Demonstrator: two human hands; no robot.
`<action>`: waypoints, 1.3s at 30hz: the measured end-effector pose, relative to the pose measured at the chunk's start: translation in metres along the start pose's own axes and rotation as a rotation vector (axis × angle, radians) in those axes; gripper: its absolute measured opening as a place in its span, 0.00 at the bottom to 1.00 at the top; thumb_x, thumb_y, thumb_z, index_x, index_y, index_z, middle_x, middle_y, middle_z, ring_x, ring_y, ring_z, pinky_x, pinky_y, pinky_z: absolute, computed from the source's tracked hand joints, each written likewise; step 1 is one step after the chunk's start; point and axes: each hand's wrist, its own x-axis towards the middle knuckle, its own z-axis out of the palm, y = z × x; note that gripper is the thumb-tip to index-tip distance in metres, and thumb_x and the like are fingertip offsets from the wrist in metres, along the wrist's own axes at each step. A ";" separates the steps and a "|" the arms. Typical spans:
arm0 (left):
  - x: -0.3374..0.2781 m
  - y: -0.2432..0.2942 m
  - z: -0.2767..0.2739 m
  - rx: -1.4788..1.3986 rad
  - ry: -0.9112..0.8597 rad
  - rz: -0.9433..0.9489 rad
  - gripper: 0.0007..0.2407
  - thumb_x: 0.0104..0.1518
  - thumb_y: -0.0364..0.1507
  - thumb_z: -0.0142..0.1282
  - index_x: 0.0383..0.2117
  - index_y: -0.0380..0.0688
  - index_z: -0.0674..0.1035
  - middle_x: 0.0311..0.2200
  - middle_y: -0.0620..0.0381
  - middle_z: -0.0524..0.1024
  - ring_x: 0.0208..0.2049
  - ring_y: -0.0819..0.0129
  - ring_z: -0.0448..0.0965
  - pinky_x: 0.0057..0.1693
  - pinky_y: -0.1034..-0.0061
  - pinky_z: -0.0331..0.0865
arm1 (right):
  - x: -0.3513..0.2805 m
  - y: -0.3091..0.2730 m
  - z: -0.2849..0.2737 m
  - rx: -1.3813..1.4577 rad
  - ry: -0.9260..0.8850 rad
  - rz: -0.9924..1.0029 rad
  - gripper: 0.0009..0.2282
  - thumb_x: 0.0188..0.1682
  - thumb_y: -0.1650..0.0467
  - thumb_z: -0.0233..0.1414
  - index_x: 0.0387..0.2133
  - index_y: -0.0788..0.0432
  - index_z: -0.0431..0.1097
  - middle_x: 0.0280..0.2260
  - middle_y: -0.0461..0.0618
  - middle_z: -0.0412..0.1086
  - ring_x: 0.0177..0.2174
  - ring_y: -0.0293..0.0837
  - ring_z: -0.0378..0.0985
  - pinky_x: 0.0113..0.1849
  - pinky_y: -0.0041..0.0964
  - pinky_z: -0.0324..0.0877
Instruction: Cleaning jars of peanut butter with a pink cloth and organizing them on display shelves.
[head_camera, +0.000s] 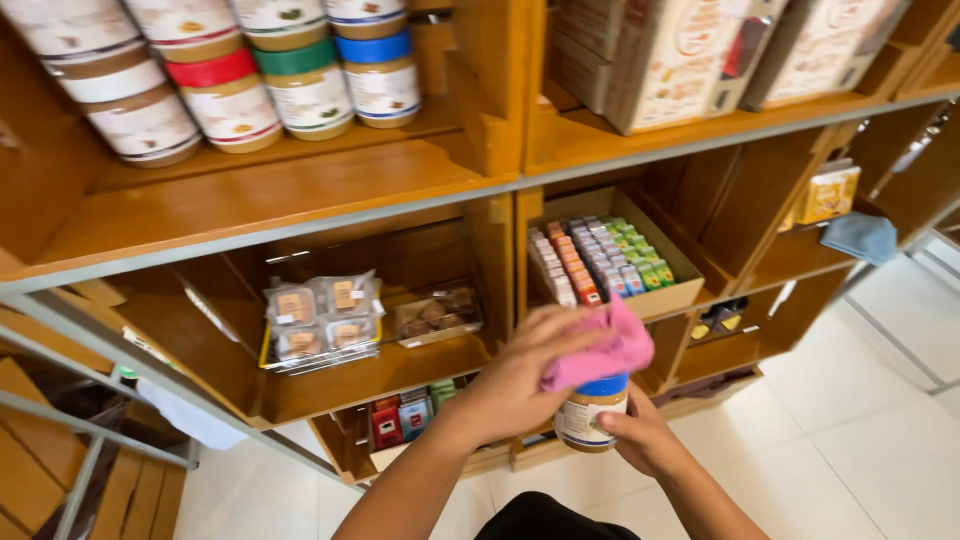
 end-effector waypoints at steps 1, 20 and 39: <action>0.001 -0.007 0.014 -0.007 -0.008 -0.002 0.22 0.55 0.21 0.57 0.58 0.46 0.76 0.61 0.47 0.71 0.63 0.49 0.67 0.67 0.59 0.62 | -0.007 0.003 -0.014 0.005 0.010 0.000 0.34 0.39 0.65 0.65 0.59 0.64 0.59 0.53 0.57 0.70 0.52 0.51 0.73 0.52 0.51 0.68; 0.039 -0.010 0.168 -0.156 0.013 -0.333 0.12 0.64 0.30 0.53 0.51 0.39 0.79 0.57 0.46 0.75 0.56 0.52 0.77 0.62 0.67 0.69 | -0.119 -0.064 -0.095 0.083 0.060 0.135 0.40 0.38 0.55 0.61 0.62 0.62 0.54 0.52 0.66 0.71 0.50 0.58 0.77 0.51 0.56 0.72; 0.029 -0.004 0.266 -0.609 -0.085 -0.381 0.14 0.71 0.34 0.45 0.49 0.39 0.81 0.54 0.49 0.77 0.59 0.62 0.74 0.66 0.70 0.65 | -0.165 -0.041 -0.161 0.228 0.089 0.147 0.35 0.46 0.51 0.51 0.59 0.65 0.60 0.52 0.64 0.71 0.48 0.61 0.78 0.50 0.57 0.72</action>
